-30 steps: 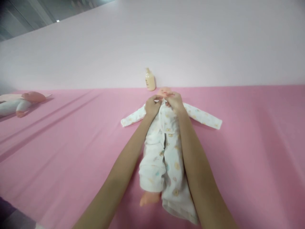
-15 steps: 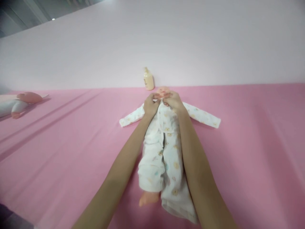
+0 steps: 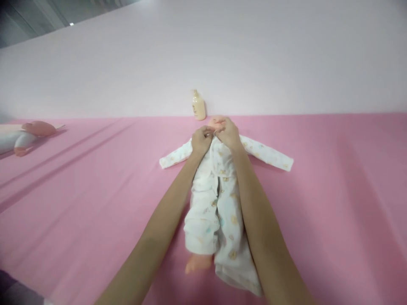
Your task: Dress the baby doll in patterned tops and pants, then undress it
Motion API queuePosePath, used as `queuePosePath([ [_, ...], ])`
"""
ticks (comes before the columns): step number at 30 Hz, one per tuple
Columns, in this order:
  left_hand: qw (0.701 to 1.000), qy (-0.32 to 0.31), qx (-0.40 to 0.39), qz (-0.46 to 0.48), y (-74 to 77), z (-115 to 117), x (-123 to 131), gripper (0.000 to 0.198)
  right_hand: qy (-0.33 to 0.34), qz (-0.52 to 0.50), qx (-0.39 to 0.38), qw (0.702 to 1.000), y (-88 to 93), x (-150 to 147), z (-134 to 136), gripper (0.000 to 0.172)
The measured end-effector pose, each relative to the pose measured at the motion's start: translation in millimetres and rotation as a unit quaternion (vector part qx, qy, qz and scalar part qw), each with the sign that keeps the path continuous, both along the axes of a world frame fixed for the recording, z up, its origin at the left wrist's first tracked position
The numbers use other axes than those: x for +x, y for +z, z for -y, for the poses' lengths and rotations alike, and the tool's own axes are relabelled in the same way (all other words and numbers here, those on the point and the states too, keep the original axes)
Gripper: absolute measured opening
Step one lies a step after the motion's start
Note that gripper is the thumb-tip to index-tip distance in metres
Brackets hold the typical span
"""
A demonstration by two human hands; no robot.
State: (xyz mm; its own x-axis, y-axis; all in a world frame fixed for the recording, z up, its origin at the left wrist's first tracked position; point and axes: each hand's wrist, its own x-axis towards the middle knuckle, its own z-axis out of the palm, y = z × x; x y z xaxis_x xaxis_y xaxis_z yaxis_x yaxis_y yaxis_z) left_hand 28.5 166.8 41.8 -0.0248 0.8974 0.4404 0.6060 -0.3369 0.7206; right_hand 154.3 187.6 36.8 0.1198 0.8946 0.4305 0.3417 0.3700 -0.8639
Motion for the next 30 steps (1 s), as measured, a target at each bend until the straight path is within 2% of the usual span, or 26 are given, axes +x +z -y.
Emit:
queuePosePath([
  [4, 0.999, 0.014, 0.004, 0.037, 0.3, -1, -1, 0.02, -0.012, 0.031, 0.024, 0.999, 3.4, -3, 4, 0.034],
  [9, 0.997, 0.003, -0.003, 0.071, -2.9, -5, -1, 0.02, -0.007, -0.017, -0.018, 1.0, 2.3, -3, 2, 0.029],
  [15, 0.999, 0.015, 0.009, 0.034, -3.5, -4, 0, 0.018, -0.017, -0.077, -0.051, 0.996, -4.2, -2, -9, 0.025],
  [22, 0.999, 0.012, 0.016, 0.033, -2.5, -3, 2, 0.012, -0.036, -0.12, -0.076, 0.989, -3.2, -5, -11, 0.02],
  [26, 1.0, 0.019, 0.0, 0.004, -0.9, -1, 3, 0.015, -0.043, -0.119, -0.095, 0.987, -5.5, -3, -12, 0.022],
  [30, 0.998, 0.038, -0.02, -0.051, 1.3, -1, 2, 0.018, -0.066, -0.083, -0.064, 0.992, -8.0, 1, -13, 0.022],
])
